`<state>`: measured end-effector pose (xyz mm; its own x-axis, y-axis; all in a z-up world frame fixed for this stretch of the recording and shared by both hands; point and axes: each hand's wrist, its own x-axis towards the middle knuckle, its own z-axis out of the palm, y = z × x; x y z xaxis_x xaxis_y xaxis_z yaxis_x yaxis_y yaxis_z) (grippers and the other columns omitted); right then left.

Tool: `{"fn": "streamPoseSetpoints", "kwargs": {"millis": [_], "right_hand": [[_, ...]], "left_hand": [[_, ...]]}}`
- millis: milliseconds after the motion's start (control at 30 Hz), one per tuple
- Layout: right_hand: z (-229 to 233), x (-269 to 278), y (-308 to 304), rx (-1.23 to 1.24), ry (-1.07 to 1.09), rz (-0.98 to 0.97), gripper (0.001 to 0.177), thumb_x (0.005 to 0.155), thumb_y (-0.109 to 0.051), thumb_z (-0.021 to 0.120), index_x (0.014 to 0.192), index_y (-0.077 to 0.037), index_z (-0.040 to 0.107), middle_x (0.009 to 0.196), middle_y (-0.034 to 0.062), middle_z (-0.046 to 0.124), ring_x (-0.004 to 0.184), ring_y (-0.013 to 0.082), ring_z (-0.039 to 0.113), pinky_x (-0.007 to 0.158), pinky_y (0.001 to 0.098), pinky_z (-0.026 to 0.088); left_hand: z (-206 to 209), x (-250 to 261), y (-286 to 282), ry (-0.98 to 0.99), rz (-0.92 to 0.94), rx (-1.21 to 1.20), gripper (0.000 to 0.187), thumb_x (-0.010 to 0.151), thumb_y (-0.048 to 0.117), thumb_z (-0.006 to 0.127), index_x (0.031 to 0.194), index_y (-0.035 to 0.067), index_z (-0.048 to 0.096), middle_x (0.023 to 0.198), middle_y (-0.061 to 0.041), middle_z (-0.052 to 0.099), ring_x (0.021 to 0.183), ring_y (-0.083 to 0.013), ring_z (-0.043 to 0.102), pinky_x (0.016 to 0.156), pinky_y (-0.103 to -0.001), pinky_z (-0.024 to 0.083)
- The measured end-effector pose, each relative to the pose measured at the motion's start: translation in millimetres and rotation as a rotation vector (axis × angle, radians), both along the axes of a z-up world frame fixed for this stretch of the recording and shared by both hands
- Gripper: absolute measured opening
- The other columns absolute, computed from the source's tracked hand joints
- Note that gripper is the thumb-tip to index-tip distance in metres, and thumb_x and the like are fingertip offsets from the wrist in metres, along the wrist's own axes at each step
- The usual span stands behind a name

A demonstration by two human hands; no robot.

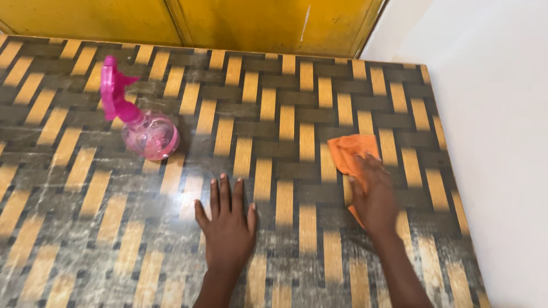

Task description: The person wipes a table with a cloth and sprays a liquid from a bottle onto the surface to clean it.

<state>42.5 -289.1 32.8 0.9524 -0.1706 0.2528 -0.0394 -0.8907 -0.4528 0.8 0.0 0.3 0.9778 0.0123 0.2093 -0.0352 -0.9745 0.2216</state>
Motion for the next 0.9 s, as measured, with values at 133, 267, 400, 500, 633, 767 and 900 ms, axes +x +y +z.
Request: {"fn": "streamPoseSetpoints", "kwargs": {"millis": [133,267,400,500,633,767,900], "right_hand": [[-7.9,22.8,36.2,-0.031,0.005,0.06,0.048,0.095,-0.016,0.059,0.142,-0.016,0.06,0.156,0.0131,0.049,0.143,0.0387,0.042,0.112,0.0482,0.039],[-25.6,11.3,44.8,-0.056,-0.048,0.251,0.042,0.099,-0.013,0.056,0.141,-0.013,0.061,0.155,0.0135,0.051,0.143,0.036,0.046,0.119,0.0511,0.035],[-30.0,25.9,-17.1,-0.05,-0.093,0.139,0.046,0.093,-0.006,0.053,0.138,-0.012,0.061,0.147,0.0132,0.059,0.139,0.0336,0.052,0.122,0.0524,0.034],[-24.1,66.8,-62.4,-0.168,-0.218,0.064,0.046,0.099,-0.002,0.055,0.143,-0.011,0.063,0.148,0.0217,0.055,0.141,0.0395,0.048,0.116,0.0532,0.037],[-28.9,123.2,-43.9,-0.029,-0.17,-0.036,0.042,0.097,-0.004,0.055,0.137,-0.013,0.065,0.148,0.0156,0.058,0.134,0.0358,0.053,0.108,0.0482,0.044],[-31.7,138.3,4.7,-0.076,-0.185,0.071,0.048,0.092,0.002,0.054,0.135,-0.014,0.067,0.144,0.0138,0.061,0.136,0.0343,0.054,0.108,0.0461,0.044],[-40.3,138.6,1.6,0.02,-0.121,0.173,0.045,0.091,0.001,0.057,0.131,-0.016,0.068,0.145,0.0098,0.061,0.135,0.0315,0.054,0.102,0.0429,0.047]], "left_hand": [[5.3,1.8,-1.5,-0.042,-0.006,-0.036,0.059,0.099,0.04,0.044,0.152,0.013,0.042,0.164,-0.015,0.028,0.153,-0.0293,0.019,0.119,-0.064,0.009],[17.5,18.0,-22.4,0.091,0.134,-0.09,0.056,0.094,0.036,0.052,0.146,0.015,0.048,0.16,-0.011,0.032,0.154,-0.0271,0.018,0.119,-0.065,0.009],[16.5,82.0,-53.4,0.026,0.008,-0.174,0.054,0.094,0.035,0.055,0.141,0.009,0.05,0.159,-0.019,0.033,0.154,-0.0342,0.016,0.12,-0.061,0.008],[4.1,141.0,-71.5,-0.163,-0.092,-0.159,0.056,0.098,0.037,0.054,0.144,0.005,0.05,0.159,-0.024,0.034,0.153,-0.0371,0.017,0.121,-0.059,0.008],[0.0,197.2,-96.2,-0.146,-0.07,-0.258,0.059,0.097,0.04,0.055,0.143,0.004,0.049,0.162,-0.026,0.03,0.155,-0.0379,0.016,0.119,-0.058,0.008],[-4.6,229.1,-117.4,-0.15,-0.076,-0.326,0.057,0.1,0.04,0.053,0.145,0.006,0.05,0.161,-0.021,0.033,0.156,-0.0349,0.018,0.124,-0.057,0.011],[-30.1,235.5,-123.2,-0.18,-0.069,-0.148,0.065,0.101,0.044,0.049,0.151,0.003,0.044,0.162,-0.02,0.032,0.155,-0.033,0.02,0.123,-0.057,0.014]]}}
